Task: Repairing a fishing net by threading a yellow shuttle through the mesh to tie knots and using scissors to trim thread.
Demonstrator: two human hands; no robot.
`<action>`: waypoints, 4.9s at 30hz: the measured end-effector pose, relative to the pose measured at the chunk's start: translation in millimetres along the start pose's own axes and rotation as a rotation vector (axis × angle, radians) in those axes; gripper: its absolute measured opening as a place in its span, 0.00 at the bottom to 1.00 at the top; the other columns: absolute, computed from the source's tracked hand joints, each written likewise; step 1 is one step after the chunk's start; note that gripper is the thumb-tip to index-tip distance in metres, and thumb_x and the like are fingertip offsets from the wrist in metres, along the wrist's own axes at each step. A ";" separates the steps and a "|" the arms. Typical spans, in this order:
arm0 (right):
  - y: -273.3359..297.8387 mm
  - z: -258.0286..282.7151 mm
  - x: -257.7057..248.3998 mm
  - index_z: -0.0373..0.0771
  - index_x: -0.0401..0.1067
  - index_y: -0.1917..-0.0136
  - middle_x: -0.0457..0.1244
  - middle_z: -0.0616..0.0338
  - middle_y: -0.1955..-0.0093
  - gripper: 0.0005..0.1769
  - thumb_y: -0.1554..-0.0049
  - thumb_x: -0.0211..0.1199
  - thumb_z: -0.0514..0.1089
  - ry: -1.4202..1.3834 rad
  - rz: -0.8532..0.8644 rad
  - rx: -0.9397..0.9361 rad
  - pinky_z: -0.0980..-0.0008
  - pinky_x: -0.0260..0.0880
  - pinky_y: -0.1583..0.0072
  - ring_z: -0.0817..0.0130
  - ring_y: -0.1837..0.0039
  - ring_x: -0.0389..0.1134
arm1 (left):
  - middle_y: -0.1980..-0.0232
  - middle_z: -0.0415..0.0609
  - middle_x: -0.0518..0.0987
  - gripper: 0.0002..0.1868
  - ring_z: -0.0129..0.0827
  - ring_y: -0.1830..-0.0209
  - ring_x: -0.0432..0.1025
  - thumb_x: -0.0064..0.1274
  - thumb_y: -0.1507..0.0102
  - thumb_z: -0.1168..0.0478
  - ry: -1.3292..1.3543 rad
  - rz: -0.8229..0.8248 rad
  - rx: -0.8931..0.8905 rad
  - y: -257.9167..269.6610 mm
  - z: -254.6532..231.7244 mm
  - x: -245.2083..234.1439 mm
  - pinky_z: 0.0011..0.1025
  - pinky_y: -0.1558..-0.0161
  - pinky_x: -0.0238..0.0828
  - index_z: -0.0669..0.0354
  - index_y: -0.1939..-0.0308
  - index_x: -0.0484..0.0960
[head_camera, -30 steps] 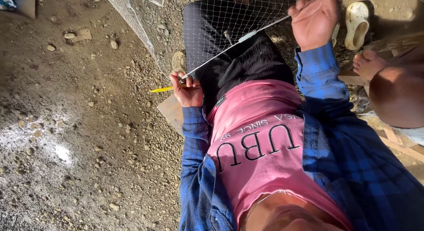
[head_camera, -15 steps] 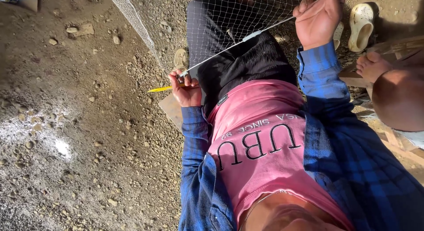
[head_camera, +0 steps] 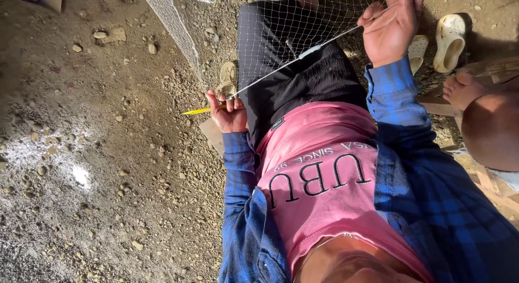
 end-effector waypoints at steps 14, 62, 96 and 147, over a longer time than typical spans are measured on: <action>-17.2 -7.3 34.0 0.47 0.59 0.40 0.60 0.56 0.46 0.19 0.41 0.36 0.52 -0.637 -0.099 0.582 0.64 0.62 0.47 0.70 0.53 0.63 | 0.89 0.31 0.60 0.17 0.15 0.94 0.47 0.48 0.51 0.43 -0.168 0.088 -0.029 10.0 3.8 1.5 0.16 0.90 0.47 0.48 0.67 0.72; -66.2 9.1 153.1 0.42 0.63 0.61 0.53 0.66 0.65 0.01 0.48 0.50 0.40 0.050 0.235 0.284 0.79 0.55 0.58 0.78 0.61 0.52 | 0.87 0.33 0.60 0.06 0.16 0.92 0.48 0.45 0.44 0.57 -0.254 0.284 -0.002 17.3 35.1 -5.9 0.16 0.90 0.45 0.52 0.67 0.69; -44.0 13.2 161.0 0.49 0.56 0.62 0.60 0.55 0.52 0.07 0.45 0.45 0.51 -0.144 0.246 0.341 0.80 0.53 0.65 0.78 0.68 0.52 | 0.44 0.48 0.61 0.23 0.30 0.44 0.55 0.33 0.41 0.50 -1.221 0.109 0.730 11.1 40.6 62.0 0.27 0.44 0.47 0.57 0.45 0.58; -26.5 2.0 176.9 0.46 0.60 0.62 0.56 0.68 0.64 0.05 0.46 0.45 0.46 -0.231 0.140 0.106 0.79 0.55 0.58 0.78 0.60 0.56 | 0.61 0.42 0.62 0.18 0.27 0.73 0.62 0.37 0.36 0.62 -1.584 0.821 1.414 75.3 78.5 206.2 0.25 0.73 0.62 0.39 0.43 0.58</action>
Point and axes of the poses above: each hand's wrist, its own y-axis away from the middle knuckle, its own x-axis out of the palm, z = x × y, the point moved 2 cm from there along -y, towards the middle knuckle
